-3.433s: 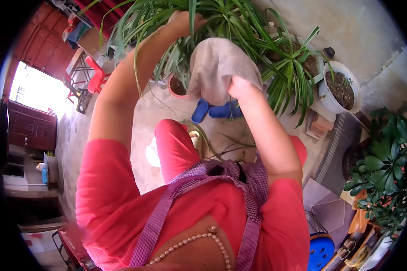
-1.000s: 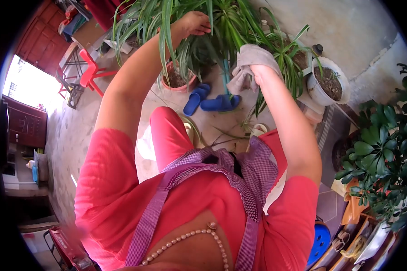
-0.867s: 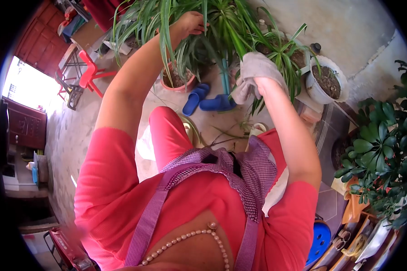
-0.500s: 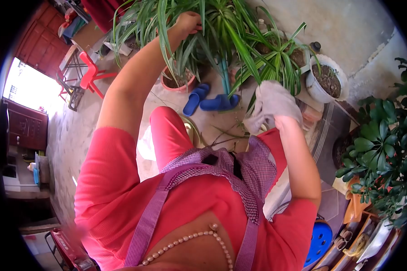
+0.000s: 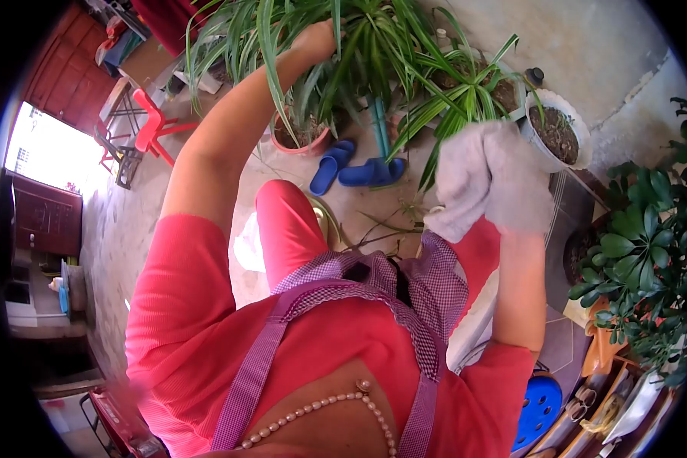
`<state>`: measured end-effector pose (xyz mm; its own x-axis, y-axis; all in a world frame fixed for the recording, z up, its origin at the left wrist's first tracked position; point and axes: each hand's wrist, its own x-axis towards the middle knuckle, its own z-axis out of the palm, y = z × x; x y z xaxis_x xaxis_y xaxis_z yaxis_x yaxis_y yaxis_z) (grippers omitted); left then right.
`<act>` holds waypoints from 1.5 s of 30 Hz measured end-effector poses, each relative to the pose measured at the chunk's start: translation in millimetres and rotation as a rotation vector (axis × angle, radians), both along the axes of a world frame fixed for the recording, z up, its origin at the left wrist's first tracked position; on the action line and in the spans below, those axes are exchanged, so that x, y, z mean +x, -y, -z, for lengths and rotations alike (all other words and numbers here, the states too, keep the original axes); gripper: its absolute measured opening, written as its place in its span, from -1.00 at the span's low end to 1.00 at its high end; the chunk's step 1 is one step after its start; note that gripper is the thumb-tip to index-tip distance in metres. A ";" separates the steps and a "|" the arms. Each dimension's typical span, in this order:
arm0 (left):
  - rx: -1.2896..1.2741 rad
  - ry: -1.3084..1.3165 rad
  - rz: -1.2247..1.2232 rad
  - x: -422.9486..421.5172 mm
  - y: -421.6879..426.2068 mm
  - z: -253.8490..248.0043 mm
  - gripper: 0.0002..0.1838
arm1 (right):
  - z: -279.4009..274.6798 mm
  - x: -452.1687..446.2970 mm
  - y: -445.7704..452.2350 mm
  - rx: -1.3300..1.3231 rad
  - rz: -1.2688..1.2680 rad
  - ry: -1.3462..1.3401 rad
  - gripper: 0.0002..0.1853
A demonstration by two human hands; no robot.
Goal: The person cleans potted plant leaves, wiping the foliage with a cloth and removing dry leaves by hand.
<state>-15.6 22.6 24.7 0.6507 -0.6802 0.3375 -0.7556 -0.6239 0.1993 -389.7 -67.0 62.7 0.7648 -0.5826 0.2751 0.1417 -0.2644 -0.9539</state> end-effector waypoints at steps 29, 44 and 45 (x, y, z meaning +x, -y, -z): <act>0.342 0.210 0.343 28.2 -36.5 -26.6 -0.74 | -3.5 249.0 27.7 -1.162 -0.224 -0.699 -0.68; 0.394 0.079 0.267 16.5 -21.1 -4.4 -0.81 | 51.3 268.5 47.7 -0.816 -0.189 -0.573 -0.67; 0.379 0.043 0.259 18.3 -18.5 -1.1 -0.81 | 35.9 260.5 39.4 -0.831 -0.193 -0.641 -0.66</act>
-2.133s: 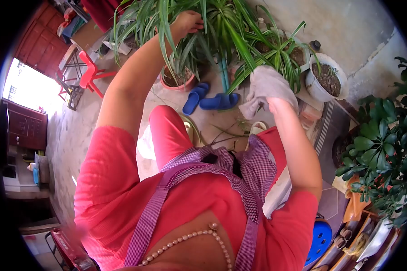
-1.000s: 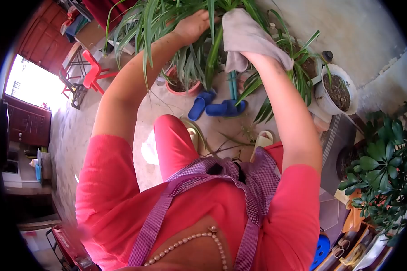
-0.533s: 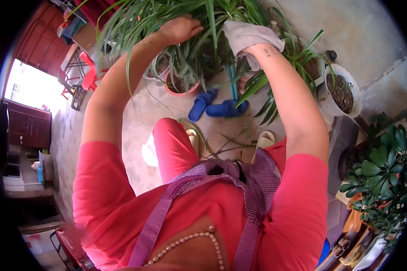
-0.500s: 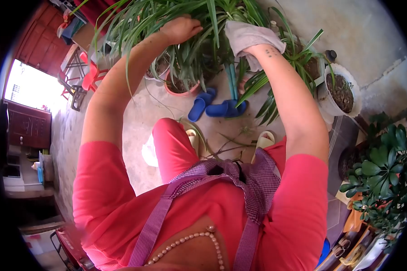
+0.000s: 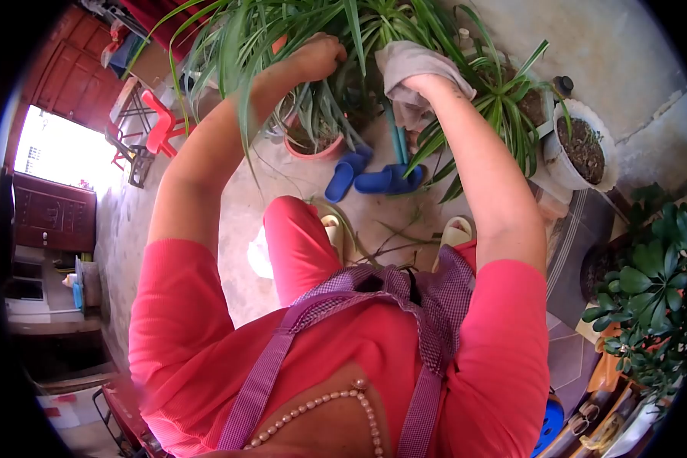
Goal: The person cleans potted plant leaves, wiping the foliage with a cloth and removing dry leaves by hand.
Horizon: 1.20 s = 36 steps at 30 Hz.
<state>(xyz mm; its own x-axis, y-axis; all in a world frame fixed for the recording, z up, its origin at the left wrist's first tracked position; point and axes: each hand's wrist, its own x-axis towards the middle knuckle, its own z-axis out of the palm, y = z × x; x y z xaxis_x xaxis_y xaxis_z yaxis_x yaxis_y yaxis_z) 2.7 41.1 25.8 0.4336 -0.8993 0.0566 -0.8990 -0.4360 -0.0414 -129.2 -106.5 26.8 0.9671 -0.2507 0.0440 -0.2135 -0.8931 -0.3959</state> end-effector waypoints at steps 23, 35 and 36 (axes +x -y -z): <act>-0.254 -1.417 -0.409 -13.1 12.5 14.6 -0.73 | 41.0 33.1 13.2 1.501 0.087 0.288 -0.76; -0.384 -1.418 -0.307 -31.6 26.2 10.9 -0.86 | 32.8 55.5 23.9 1.311 -0.141 -0.018 -0.80; -0.347 -1.384 -0.313 -32.2 25.1 9.4 -0.82 | 33.5 53.1 25.7 1.290 -0.164 -0.018 -0.80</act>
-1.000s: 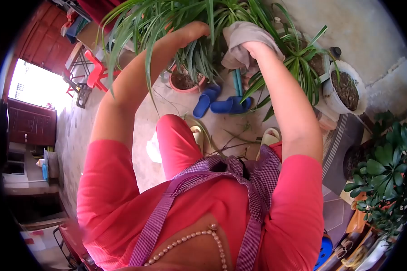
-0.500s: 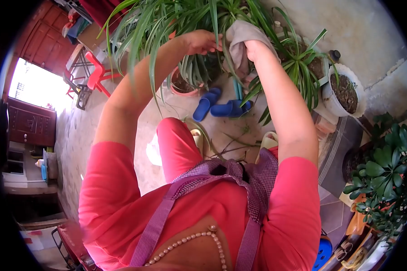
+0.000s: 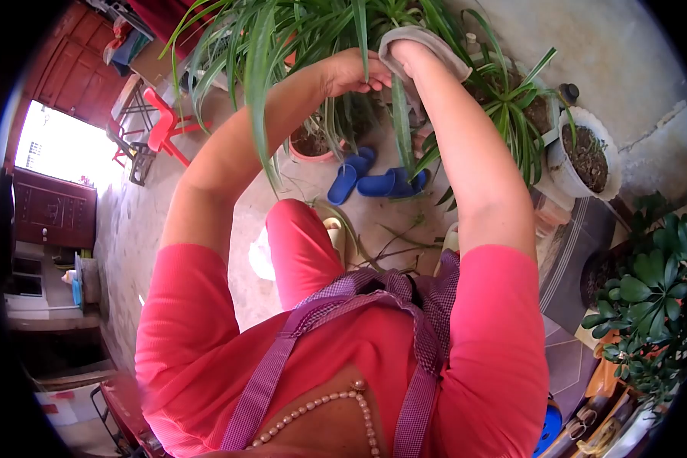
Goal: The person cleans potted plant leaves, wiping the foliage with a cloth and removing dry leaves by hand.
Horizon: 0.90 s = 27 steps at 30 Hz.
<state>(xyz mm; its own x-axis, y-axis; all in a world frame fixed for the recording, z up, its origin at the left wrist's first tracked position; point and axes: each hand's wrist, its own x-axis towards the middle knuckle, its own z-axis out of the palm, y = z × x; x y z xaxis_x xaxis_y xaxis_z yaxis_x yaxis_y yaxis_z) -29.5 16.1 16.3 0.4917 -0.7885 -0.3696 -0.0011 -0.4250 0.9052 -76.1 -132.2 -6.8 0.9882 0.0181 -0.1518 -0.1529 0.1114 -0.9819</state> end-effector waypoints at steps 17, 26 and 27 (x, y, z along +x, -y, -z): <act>-0.164 -0.033 -0.221 12.9 -21.6 -1.1 -0.76 | 2.8 -73.5 -27.9 -0.127 0.275 -0.086 -0.87; -0.288 0.010 -0.403 6.8 -17.2 -1.5 -0.73 | 45.1 -122.7 -36.0 -0.064 0.516 -0.069 -0.78; -0.298 0.025 -0.425 3.1 -17.6 -2.9 -0.73 | 49.1 -127.3 -36.0 -0.061 0.550 -0.070 -0.77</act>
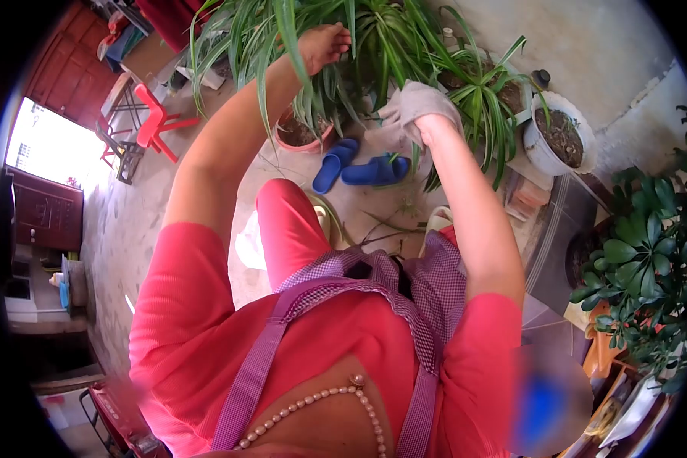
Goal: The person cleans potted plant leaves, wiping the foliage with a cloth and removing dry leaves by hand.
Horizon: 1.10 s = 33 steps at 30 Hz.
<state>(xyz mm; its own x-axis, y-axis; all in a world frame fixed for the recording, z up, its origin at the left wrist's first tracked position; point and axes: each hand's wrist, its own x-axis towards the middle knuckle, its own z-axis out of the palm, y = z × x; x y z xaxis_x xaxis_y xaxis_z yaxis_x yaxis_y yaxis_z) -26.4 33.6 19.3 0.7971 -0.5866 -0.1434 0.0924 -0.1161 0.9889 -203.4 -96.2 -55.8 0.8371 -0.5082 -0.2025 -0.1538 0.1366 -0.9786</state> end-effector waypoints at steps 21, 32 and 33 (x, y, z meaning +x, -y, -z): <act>-0.018 0.152 -0.147 13.0 -4.0 9.8 -0.76 | -26.4 -191.3 -56.9 -1.126 -0.535 -0.475 -0.75; 0.118 0.156 -0.051 -14.5 13.6 21.2 -0.78 | -57.9 -129.1 -14.8 -0.151 -0.171 0.476 -0.68; 0.122 0.130 -0.049 -18.0 16.0 20.4 -0.77 | -68.4 -110.5 -15.5 -0.229 -0.195 0.529 -0.72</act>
